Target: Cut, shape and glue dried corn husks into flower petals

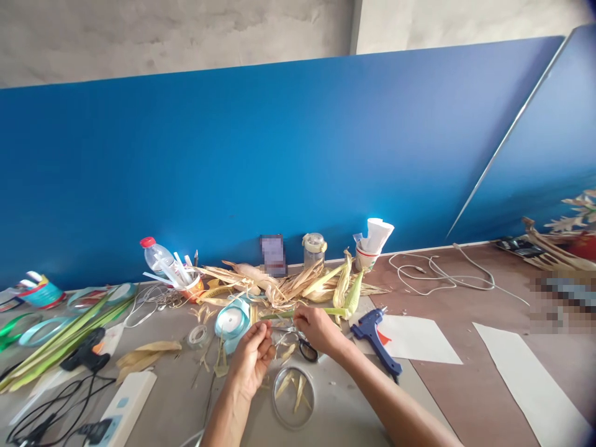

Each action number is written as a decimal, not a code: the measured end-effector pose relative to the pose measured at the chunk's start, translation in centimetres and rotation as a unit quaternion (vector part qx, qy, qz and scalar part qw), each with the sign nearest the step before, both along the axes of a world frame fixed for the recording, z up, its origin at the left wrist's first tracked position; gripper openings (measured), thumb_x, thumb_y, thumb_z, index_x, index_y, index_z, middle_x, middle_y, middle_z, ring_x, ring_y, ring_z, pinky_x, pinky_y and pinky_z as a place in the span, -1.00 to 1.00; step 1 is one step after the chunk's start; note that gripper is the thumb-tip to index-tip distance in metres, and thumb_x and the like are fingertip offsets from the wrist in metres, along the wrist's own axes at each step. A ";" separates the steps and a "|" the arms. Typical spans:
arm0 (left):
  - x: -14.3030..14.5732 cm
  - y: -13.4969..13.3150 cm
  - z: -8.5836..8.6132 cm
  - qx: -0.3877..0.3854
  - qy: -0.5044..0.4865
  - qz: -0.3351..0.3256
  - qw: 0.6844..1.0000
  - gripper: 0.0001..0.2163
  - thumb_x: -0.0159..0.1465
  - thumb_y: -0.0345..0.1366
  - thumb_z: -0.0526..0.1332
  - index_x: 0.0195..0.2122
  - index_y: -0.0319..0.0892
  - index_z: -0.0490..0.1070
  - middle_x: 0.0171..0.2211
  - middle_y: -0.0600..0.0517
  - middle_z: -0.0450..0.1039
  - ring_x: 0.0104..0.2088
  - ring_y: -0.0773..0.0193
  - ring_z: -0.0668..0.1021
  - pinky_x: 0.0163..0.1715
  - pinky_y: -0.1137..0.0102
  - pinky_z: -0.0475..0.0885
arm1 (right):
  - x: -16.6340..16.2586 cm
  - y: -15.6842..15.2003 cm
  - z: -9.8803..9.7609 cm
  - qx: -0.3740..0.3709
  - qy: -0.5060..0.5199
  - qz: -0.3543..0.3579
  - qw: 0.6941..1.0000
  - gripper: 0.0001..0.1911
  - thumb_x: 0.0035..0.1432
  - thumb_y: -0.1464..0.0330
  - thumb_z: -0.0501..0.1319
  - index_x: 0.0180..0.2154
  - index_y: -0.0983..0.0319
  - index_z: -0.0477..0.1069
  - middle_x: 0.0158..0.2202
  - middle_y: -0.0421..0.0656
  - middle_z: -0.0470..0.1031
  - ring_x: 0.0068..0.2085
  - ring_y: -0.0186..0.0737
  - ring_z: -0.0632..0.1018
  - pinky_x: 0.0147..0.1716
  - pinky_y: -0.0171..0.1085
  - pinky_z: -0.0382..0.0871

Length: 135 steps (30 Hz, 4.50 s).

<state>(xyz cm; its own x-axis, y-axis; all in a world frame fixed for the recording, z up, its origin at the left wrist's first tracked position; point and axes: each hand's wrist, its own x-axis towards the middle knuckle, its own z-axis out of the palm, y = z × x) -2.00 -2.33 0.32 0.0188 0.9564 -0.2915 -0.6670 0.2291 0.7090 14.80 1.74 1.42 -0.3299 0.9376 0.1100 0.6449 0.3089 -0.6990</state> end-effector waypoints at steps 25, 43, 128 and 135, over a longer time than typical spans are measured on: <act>-0.3 0.3 -0.6 0.003 0.039 -0.016 0.999 -0.77 -0.06 -0.30 0.37 -0.41 -0.31 0.43 -0.61 0.18 0.26 -0.74 0.64 0.05 -0.74 0.62 0.05 | -1.8 -1.6 -2.0 0.189 -0.211 0.196 0.939 -0.87 0.00 0.44 0.13 -0.47 0.28 0.46 -0.37 -0.03 0.40 -0.29 -0.11 0.38 -0.29 -0.20 0.23; 0.9 -0.9 0.5 0.027 0.138 -0.100 0.985 -0.73 -0.05 -0.28 0.37 -0.32 -0.25 0.44 -0.67 0.22 0.11 -0.72 0.58 0.04 -0.71 0.53 -0.06 | 1.1 0.3 0.2 -0.117 0.145 0.121 0.975 -0.84 -0.05 0.40 0.16 -0.37 0.26 0.47 -0.54 -0.28 0.37 -0.51 -0.39 0.32 -0.54 -0.44 0.15; 0.1 -0.1 -0.4 0.015 -0.017 -0.031 0.999 -0.76 -0.07 -0.40 0.37 -0.43 -0.27 0.32 -0.58 0.14 0.31 -0.74 0.65 0.10 -0.72 0.62 0.08 | 0.7 0.0 1.3 -0.065 0.220 -0.047 0.972 -0.85 -0.02 0.40 0.06 -0.59 0.26 0.23 -0.36 -0.17 0.45 -0.55 -0.42 0.35 -0.55 -0.41 0.17; -0.1 -0.2 0.0 0.033 -0.041 -0.024 0.998 -0.76 -0.07 -0.39 0.38 -0.46 -0.29 0.32 -0.59 0.14 0.29 -0.73 0.65 0.11 -0.70 0.62 0.10 | 0.9 0.1 3.1 -0.159 0.423 0.040 0.891 -0.79 0.00 0.25 0.17 -0.51 0.26 0.26 -0.58 -0.29 0.33 -0.67 -0.50 0.14 -0.65 -0.41 -0.04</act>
